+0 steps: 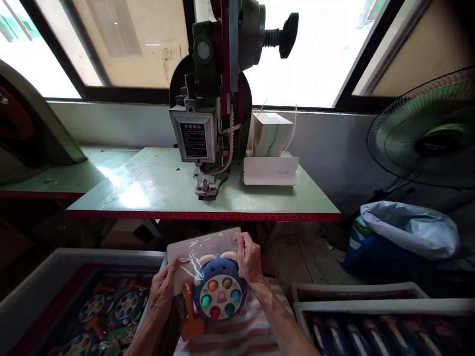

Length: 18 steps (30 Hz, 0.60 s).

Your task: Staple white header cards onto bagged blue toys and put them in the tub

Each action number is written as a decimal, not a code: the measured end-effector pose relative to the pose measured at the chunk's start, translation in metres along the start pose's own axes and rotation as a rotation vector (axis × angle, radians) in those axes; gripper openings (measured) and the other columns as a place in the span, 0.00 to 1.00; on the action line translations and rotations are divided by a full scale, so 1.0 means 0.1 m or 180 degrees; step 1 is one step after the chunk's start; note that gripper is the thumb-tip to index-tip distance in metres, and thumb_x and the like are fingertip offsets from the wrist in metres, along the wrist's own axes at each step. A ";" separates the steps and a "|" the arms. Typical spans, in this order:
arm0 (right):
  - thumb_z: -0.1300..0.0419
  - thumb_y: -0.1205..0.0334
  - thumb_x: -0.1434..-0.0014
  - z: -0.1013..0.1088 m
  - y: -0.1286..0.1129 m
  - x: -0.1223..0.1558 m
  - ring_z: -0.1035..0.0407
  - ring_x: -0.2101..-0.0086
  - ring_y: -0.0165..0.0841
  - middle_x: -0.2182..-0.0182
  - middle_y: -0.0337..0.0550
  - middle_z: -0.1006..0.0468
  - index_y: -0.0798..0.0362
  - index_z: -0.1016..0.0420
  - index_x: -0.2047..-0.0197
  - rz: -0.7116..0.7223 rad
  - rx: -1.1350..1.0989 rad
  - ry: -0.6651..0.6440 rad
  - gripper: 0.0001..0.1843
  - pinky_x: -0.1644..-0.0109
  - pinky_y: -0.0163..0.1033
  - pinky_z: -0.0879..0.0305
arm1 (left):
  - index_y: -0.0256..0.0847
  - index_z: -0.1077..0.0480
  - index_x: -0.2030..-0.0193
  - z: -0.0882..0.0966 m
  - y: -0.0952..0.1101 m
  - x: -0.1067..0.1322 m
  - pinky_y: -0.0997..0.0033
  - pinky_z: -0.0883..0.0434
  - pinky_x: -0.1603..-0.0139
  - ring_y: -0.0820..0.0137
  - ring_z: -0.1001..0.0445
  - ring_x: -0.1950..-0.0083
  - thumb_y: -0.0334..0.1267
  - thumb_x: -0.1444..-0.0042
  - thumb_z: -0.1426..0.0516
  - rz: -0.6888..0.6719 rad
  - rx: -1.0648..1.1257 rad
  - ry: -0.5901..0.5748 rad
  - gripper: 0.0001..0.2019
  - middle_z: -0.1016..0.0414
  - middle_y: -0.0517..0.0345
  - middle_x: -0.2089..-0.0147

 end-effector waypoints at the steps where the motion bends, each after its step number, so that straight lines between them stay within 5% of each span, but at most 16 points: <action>1: 0.55 0.41 0.28 0.00 -0.02 0.01 0.26 0.70 0.39 0.68 0.46 0.19 0.47 0.26 0.63 -0.0012 -0.0050 0.0026 0.25 0.64 0.39 0.39 | 0.36 0.18 0.52 0.02 0.01 -0.02 0.69 0.23 0.62 0.58 0.19 0.59 0.59 0.41 0.39 0.0028 0.0102 0.0042 0.27 0.16 0.51 0.60; 6: 0.53 0.45 0.27 0.15 -0.13 -0.03 0.27 0.65 0.38 0.67 0.45 0.21 0.49 0.24 0.61 0.0227 -0.0214 0.0022 0.22 0.56 0.40 0.34 | 0.36 0.18 0.54 0.07 0.11 -0.11 0.69 0.24 0.58 0.54 0.21 0.50 0.55 0.43 0.36 -0.0148 0.0288 -0.0004 0.23 0.16 0.48 0.53; 10: 0.43 0.45 0.32 0.32 -0.19 -0.14 0.30 0.47 0.42 0.48 0.48 0.23 0.48 0.19 0.63 0.0356 -0.0694 -0.0114 0.19 0.41 0.43 0.36 | 0.41 0.20 0.49 0.13 0.39 -0.17 0.68 0.24 0.55 0.52 0.23 0.44 0.48 0.46 0.33 -0.0419 0.0368 -0.0275 0.20 0.21 0.48 0.40; 14: 0.40 0.43 0.34 0.31 -0.14 -0.21 0.26 0.59 0.40 0.62 0.45 0.18 0.50 0.18 0.63 -0.0036 -0.1050 -0.0578 0.20 0.54 0.40 0.32 | 0.43 0.25 0.41 0.09 0.68 -0.20 0.69 0.23 0.61 0.56 0.20 0.53 0.44 0.49 0.31 -0.0407 0.0439 -0.0586 0.28 0.21 0.47 0.41; 18: 0.38 0.42 0.36 0.31 -0.06 -0.20 0.27 0.63 0.40 0.67 0.44 0.18 0.51 0.18 0.66 -0.0160 -0.1052 -0.0437 0.21 0.59 0.38 0.33 | 0.52 0.41 0.28 0.01 0.64 -0.21 0.67 0.21 0.61 0.57 0.18 0.53 0.44 0.51 0.29 -0.0358 0.0872 -0.0276 0.44 0.20 0.50 0.42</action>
Point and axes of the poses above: each hand's wrist, its own x-axis away from the middle knuckle, its own z-axis out of the back of the hand, y = z × x, the point moved 5 cm from there along -x, towards the middle knuckle
